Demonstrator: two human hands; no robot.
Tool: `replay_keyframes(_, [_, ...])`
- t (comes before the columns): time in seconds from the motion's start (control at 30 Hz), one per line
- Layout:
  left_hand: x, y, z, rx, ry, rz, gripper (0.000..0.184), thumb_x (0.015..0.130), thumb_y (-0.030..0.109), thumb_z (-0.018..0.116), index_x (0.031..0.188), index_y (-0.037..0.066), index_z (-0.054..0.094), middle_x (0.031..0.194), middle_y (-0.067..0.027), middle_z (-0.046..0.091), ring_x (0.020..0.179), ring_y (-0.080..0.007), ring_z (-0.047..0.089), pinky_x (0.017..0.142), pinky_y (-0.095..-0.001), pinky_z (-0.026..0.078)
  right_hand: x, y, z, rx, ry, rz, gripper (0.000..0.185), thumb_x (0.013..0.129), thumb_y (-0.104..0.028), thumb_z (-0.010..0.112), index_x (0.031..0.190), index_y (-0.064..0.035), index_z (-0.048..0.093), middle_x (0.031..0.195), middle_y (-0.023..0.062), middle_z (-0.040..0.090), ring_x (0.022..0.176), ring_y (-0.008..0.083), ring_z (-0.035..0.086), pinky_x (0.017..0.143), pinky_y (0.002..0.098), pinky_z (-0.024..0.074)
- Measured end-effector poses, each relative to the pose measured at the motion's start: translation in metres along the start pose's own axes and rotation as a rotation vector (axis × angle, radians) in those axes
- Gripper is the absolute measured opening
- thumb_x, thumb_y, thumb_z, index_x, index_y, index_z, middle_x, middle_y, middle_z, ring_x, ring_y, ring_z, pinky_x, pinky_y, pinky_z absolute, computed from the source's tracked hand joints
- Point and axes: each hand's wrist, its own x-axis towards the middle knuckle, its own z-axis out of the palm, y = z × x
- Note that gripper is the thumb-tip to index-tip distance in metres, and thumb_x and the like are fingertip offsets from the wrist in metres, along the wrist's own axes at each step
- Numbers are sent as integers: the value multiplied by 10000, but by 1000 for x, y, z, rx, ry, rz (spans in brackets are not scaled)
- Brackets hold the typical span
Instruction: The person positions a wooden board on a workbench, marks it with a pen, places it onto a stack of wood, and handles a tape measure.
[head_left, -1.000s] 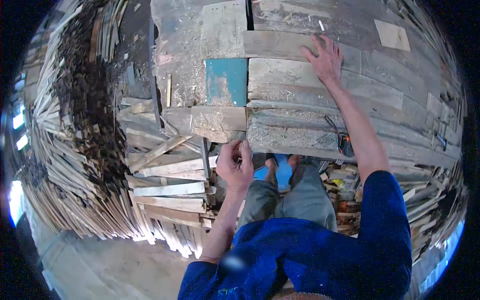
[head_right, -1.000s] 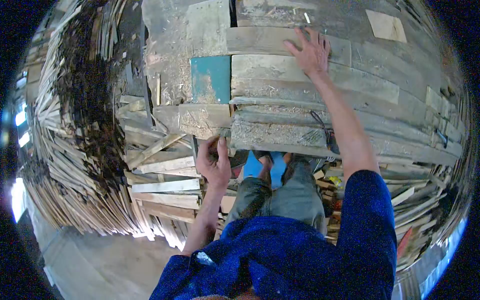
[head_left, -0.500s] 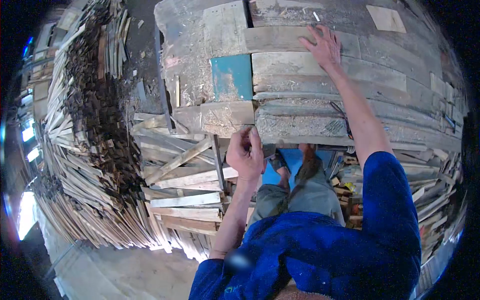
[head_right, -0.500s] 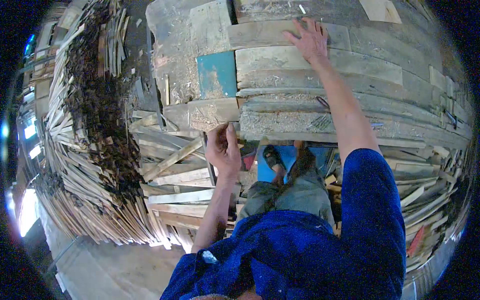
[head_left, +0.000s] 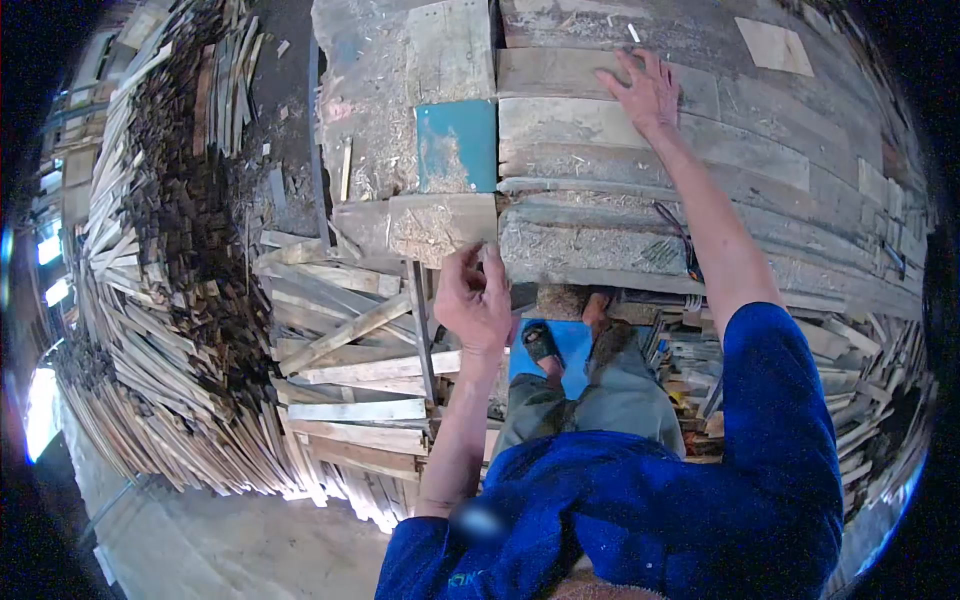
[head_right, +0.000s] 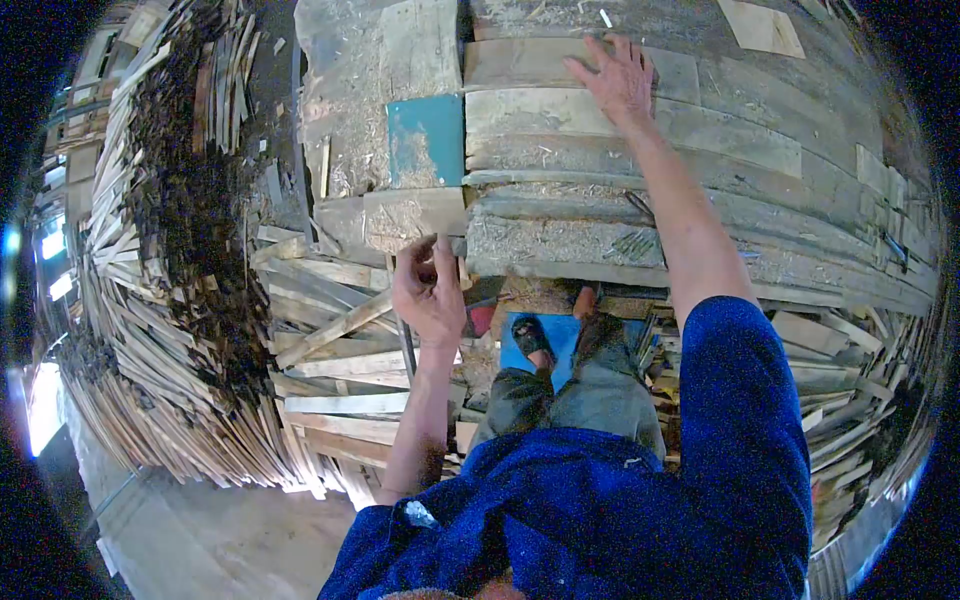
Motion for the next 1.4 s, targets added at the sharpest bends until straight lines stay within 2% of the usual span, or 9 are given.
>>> replay_keyframes(0.63, [3,21,4,63,15,-68,225,998,212,678,968,-10,693,740,7,629,652,-52,496,591,-225,413,-6,15,11,58,118,-66,566,941,-583,581,1348,-197,660,1324,92,569,1279,279,505,1157,483,287])
replay_keyframes(0.7, [5,22,5,65,-54,-205,259,977,243,703,974,-16,699,757,-18,661,653,-73,543,599,-248,445,-4,16,13,48,116,-70,562,945,-577,578,1344,-190,658,1329,90,569,1278,277,504,1151,484,290])
replay_keyframes(0.8, [30,21,-1,417,-395,-339,392,921,393,696,1004,11,710,816,-112,728,760,-248,698,704,-369,521,1,18,13,38,33,-55,578,946,-580,577,1349,-171,644,1336,88,567,1277,282,501,1137,488,301])
replay_keyframes(0.9, [80,-23,15,112,-599,-572,474,900,410,684,1027,-46,711,836,-160,719,777,-230,685,715,-369,509,3,16,15,41,-5,-58,607,941,-597,577,1362,-161,623,1349,88,551,1269,293,499,1130,489,305])
replay_keyframes(0.93, [105,13,26,227,-571,-558,479,902,399,687,1039,-60,710,838,-171,713,776,-218,679,716,-367,508,3,17,18,60,-13,-42,612,937,-600,583,1366,-165,618,1358,86,540,1261,296,501,1126,486,309])
replay_keyframes(1.0, [137,-25,61,185,-446,-426,451,904,395,694,1016,-41,722,841,-168,718,771,-223,676,713,-362,508,8,15,19,73,-27,-27,617,933,-603,590,1371,-169,613,1368,85,528,1253,299,503,1122,484,313])
replay_keyframes(1.17, [198,-44,136,382,-254,-155,494,892,451,707,1120,13,706,995,-204,741,847,-362,708,796,-456,548,13,11,16,71,-112,-1,639,914,-590,631,1397,-174,585,1375,85,510,1261,302,489,1113,489,329])
replay_keyframes(1.3, [215,-43,176,452,-421,-269,515,839,451,758,1116,22,686,1083,-236,719,934,-403,706,841,-490,548,15,9,19,80,-121,4,645,911,-593,629,1400,-175,578,1372,87,506,1267,312,478,1115,494,327])
replay_keyframes(1.4, [219,-46,187,423,-324,-299,477,812,430,782,1029,13,699,1019,-245,723,927,-404,708,837,-485,553,16,9,20,75,-100,-14,643,910,-589,631,1397,-174,573,1372,86,503,1269,323,469,1117,493,325])
